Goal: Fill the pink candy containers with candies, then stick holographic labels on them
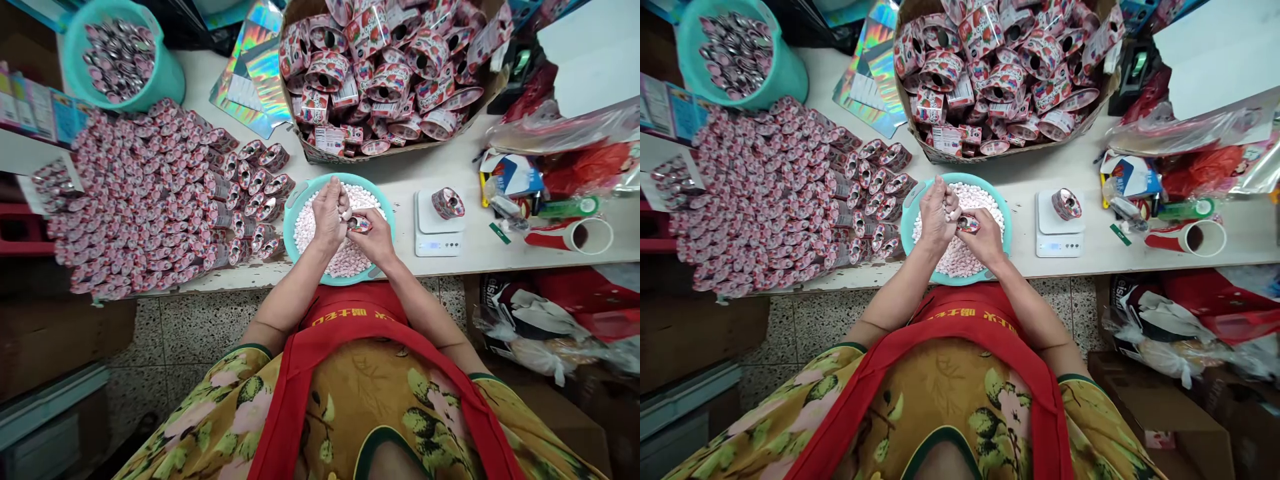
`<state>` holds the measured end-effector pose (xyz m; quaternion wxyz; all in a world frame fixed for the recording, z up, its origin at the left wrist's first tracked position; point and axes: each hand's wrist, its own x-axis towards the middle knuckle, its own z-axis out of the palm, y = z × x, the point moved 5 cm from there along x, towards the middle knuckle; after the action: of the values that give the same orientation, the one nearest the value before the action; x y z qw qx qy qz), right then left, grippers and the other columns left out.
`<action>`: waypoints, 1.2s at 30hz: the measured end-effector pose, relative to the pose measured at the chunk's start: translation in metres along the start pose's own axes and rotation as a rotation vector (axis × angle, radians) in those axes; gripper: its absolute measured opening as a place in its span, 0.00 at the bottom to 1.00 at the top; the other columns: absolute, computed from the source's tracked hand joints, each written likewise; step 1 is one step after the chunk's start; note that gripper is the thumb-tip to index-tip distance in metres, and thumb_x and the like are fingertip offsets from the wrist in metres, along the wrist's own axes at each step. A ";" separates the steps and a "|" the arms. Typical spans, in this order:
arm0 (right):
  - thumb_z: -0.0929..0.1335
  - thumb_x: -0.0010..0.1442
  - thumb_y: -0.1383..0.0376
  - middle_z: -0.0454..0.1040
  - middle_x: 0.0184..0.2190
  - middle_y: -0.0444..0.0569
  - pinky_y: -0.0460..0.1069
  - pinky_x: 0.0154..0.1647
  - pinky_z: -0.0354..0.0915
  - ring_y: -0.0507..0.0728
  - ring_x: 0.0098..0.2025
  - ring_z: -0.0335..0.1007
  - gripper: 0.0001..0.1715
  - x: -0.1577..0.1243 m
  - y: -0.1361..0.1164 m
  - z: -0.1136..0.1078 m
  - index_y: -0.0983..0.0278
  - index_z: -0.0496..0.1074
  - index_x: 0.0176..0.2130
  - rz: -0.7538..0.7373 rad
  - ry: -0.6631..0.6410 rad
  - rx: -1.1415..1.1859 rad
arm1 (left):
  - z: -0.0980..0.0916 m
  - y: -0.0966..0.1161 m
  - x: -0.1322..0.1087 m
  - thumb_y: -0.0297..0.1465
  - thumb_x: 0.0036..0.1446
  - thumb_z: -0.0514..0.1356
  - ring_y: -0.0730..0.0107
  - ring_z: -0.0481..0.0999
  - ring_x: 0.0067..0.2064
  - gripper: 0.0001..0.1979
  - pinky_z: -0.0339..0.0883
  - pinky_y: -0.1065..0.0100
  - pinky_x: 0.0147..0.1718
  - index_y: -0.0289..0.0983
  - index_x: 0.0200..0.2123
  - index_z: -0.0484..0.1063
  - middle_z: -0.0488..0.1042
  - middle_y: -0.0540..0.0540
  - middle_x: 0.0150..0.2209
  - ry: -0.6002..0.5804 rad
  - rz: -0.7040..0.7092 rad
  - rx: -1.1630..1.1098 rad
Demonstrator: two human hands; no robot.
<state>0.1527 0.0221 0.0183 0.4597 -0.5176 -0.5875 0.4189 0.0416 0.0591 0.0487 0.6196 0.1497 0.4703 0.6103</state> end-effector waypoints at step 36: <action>0.82 0.37 0.57 0.80 0.40 0.49 0.56 0.48 0.73 0.59 0.42 0.76 0.35 -0.137 0.125 -0.272 0.66 0.77 0.44 0.540 0.914 0.166 | 0.193 -0.204 0.048 0.37 0.62 0.61 0.54 0.77 0.44 0.16 0.63 0.64 0.39 0.41 0.51 0.72 0.80 0.40 0.44 -1.008 0.205 2.038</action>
<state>0.4512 -0.0955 -0.0554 0.5840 -0.7418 -0.1383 0.2993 0.3058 0.1344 -0.0273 0.2753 0.8487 0.4301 -0.1375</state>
